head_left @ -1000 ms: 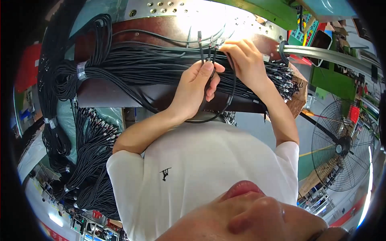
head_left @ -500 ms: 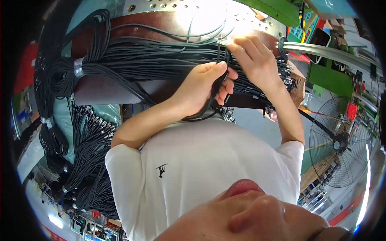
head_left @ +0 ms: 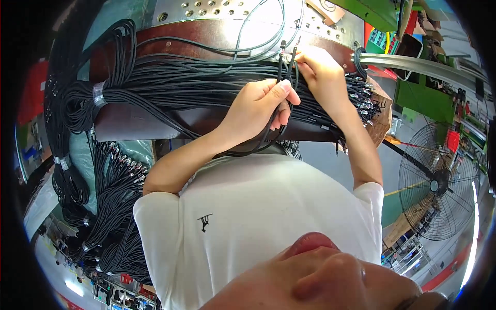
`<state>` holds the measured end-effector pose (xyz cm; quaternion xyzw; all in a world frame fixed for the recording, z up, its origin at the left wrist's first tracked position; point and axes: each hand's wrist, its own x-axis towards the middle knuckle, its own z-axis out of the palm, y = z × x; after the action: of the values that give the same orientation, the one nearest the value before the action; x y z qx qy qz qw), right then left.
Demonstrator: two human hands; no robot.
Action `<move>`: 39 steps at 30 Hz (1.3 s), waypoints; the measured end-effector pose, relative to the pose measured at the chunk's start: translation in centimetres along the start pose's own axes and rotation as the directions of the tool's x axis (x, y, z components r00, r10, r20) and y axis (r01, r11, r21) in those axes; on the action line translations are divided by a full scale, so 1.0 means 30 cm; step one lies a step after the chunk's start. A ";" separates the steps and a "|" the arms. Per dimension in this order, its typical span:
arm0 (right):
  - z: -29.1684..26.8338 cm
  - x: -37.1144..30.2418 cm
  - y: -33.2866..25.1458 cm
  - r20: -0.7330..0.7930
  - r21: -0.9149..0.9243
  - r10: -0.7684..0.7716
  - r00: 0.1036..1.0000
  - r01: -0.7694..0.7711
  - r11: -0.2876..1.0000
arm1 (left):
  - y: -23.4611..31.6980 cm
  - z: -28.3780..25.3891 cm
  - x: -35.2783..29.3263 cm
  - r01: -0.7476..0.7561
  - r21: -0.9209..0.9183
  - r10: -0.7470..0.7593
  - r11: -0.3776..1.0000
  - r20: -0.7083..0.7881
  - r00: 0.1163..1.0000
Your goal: Inserting individual wire ends from a large bundle into a connector strip on a workbench.
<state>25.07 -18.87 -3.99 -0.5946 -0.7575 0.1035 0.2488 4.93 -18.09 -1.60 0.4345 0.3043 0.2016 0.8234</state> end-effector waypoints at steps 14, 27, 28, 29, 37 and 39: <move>-0.031 -0.060 0.055 -0.087 0.241 0.155 0.984 -0.131 0.962 | 0.057 0.052 0.028 -0.259 0.833 0.322 0.489 0.103 0.941; -0.137 -0.036 0.027 -0.344 -0.204 -0.203 0.917 0.138 0.969 | 0.128 0.109 0.077 -0.241 0.947 0.295 0.213 0.173 0.940; -0.142 -0.031 0.014 -0.339 -0.197 -0.195 0.920 0.134 0.971 | 0.123 0.118 0.074 -0.236 0.947 0.286 0.219 0.169 0.943; -0.150 -0.015 0.006 -0.254 -0.223 -0.306 0.918 0.253 0.942 | 0.117 0.128 0.080 -0.242 0.957 0.279 0.160 0.192 0.941; -0.145 -0.011 0.009 -0.161 -0.156 -0.350 0.923 0.326 0.932 | 0.131 0.133 0.087 -0.297 0.955 0.250 0.022 0.282 0.926; -0.131 -0.043 0.049 -0.233 0.131 -0.038 0.972 0.070 0.989 | 0.158 0.117 0.071 -0.258 0.963 0.266 0.073 0.231 0.936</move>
<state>28.49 -20.24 -1.61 -0.5630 -0.7307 0.0795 0.3779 8.56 -16.34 3.20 0.9130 0.2799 0.0961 0.2808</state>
